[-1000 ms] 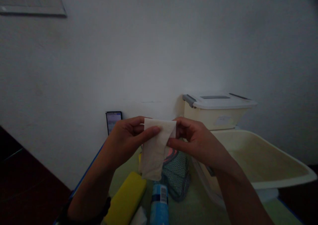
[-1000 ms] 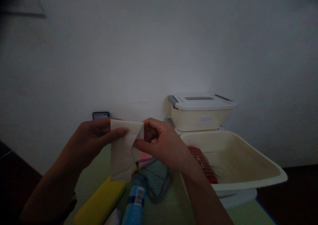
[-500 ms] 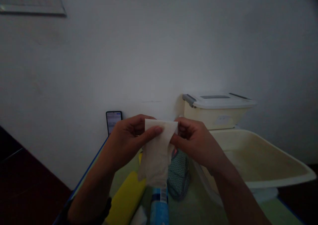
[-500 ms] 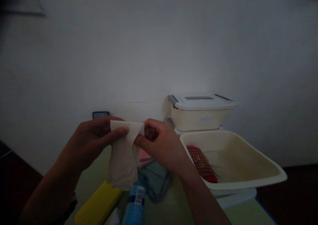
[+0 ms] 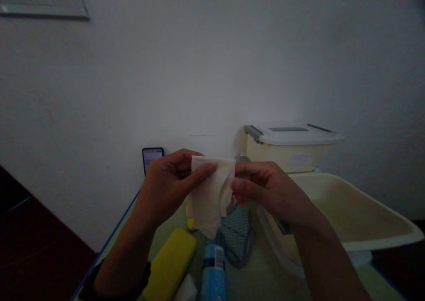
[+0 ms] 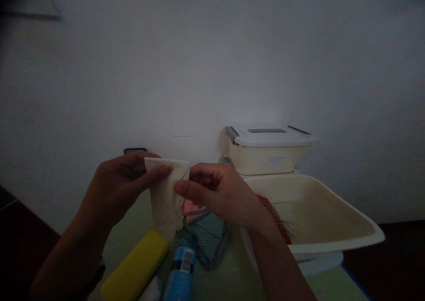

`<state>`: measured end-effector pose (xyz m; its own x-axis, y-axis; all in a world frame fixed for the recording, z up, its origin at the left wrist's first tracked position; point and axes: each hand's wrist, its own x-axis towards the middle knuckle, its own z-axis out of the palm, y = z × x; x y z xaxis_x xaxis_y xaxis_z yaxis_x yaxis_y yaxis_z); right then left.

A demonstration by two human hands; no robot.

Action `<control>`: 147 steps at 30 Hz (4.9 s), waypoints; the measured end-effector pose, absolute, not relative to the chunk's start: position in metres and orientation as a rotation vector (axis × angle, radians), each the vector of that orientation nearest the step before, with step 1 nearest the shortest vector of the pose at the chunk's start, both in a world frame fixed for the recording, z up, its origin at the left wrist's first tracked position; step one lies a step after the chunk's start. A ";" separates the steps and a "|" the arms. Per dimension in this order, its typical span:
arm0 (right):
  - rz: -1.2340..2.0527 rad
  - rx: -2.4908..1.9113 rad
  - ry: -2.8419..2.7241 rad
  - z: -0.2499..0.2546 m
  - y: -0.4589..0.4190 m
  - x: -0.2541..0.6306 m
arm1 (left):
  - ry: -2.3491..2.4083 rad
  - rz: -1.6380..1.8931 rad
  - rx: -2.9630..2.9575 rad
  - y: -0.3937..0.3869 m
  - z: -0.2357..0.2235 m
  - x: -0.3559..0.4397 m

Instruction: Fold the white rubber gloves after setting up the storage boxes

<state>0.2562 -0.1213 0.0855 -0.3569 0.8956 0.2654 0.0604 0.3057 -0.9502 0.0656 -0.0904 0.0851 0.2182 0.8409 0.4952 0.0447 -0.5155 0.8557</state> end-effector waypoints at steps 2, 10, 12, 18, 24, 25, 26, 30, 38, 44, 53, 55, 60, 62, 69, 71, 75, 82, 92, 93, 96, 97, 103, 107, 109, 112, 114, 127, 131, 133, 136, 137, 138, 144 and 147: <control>1.154 -0.934 -1.656 0.086 -0.121 0.254 | 0.860 1.389 1.780 -0.091 0.085 0.067; 1.082 -1.009 -1.615 0.087 -0.121 0.253 | 0.926 1.395 1.811 -0.093 0.087 0.069; 1.090 -1.002 -1.581 0.088 -0.121 0.253 | 0.909 1.389 1.800 -0.093 0.086 0.068; 1.166 -0.948 -1.492 0.085 -0.119 0.251 | 0.906 1.326 1.757 -0.091 0.085 0.067; 1.142 -0.916 -1.597 0.084 -0.118 0.255 | 0.832 1.295 1.641 -0.089 0.084 0.066; 1.105 -0.919 -1.637 0.084 -0.118 0.256 | 0.814 1.289 1.612 -0.089 0.084 0.066; 1.044 -0.932 -1.675 0.084 -0.118 0.257 | 0.802 1.281 1.580 -0.088 0.083 0.066; 0.851 -1.007 -1.706 0.083 -0.118 0.253 | 0.790 1.269 1.460 -0.088 0.082 0.067; 0.984 -1.013 -1.610 0.079 -0.118 0.241 | 0.711 1.256 1.401 -0.088 0.082 0.069; 1.008 -0.992 -1.672 0.084 -0.120 0.247 | 0.692 1.265 1.428 -0.088 0.082 0.068; 0.673 -1.120 -1.670 0.079 -0.120 0.244 | 0.659 1.211 1.512 -0.091 0.079 0.075; 0.697 -1.093 -1.641 0.079 -0.120 0.245 | 0.653 1.215 1.559 -0.091 0.079 0.075; 0.728 -1.043 -1.575 0.084 -0.122 0.248 | 0.658 1.151 1.634 -0.090 0.084 0.070; 0.783 -1.035 -1.542 0.086 -0.122 0.249 | 0.658 1.093 1.648 -0.090 0.085 0.067; 1.051 -0.963 -1.606 0.088 -0.123 0.262 | 0.668 1.046 1.647 -0.087 0.082 0.062; 1.077 -0.962 -1.614 0.088 -0.123 0.264 | 0.671 1.040 1.639 -0.086 0.081 0.062; 1.020 -0.977 -1.582 0.087 -0.122 0.263 | 0.631 1.037 1.602 -0.086 0.081 0.062; 1.022 -0.957 -1.412 0.086 -0.120 0.252 | 0.600 1.068 1.543 -0.089 0.084 0.064; 0.997 -1.032 -1.616 0.086 -0.121 0.260 | 0.663 1.110 1.607 -0.087 0.083 0.063; 0.998 -1.045 -1.655 0.085 -0.121 0.261 | 0.666 1.117 1.600 -0.087 0.082 0.063; 0.973 -1.074 -1.709 0.084 -0.120 0.261 | 0.677 1.124 1.568 -0.087 0.082 0.063; 0.965 -1.074 -1.710 0.084 -0.120 0.260 | 0.677 1.124 1.558 -0.087 0.082 0.063; 0.962 -1.041 -1.710 0.083 -0.119 0.256 | 0.659 1.140 1.504 -0.087 0.081 0.066; 0.985 -1.020 -1.723 0.082 -0.120 0.257 | 0.641 1.175 1.482 -0.088 0.082 0.066; 0.975 -1.031 -1.689 0.082 -0.120 0.255 | 0.638 1.185 1.484 -0.089 0.082 0.067; 0.945 -1.045 -1.612 0.081 -0.118 0.251 | 0.630 1.198 1.485 -0.091 0.081 0.069; 0.944 -1.027 -1.575 0.080 -0.117 0.249 | 0.617 1.207 1.490 -0.092 0.081 0.072; 1.180 -0.903 -1.718 0.084 -0.123 0.260 | 0.688 1.295 1.510 -0.091 0.081 0.077; 1.092 -0.920 -1.727 0.084 -0.122 0.259 | 0.703 1.308 1.546 -0.092 0.081 0.078; 1.024 -0.988 -1.715 0.083 -0.122 0.257 | 0.720 1.319 1.574 -0.092 0.081 0.078; 0.950 -1.075 -1.702 0.081 -0.120 0.255 | 0.736 1.326 1.602 -0.092 0.080 0.078; 0.936 -1.080 -1.702 0.081 -0.120 0.255 | 0.735 1.326 1.607 -0.092 0.080 0.078; 0.931 -1.073 -1.704 0.081 -0.120 0.255 | 0.733 1.327 1.611 -0.093 0.080 0.078; 1.100 -0.957 -1.703 0.083 -0.120 0.258 | 0.786 1.338 1.648 -0.095 0.081 0.078; 1.150 -0.936 -1.680 0.083 -0.120 0.257 | 0.835 1.355 1.667 -0.094 0.081 0.077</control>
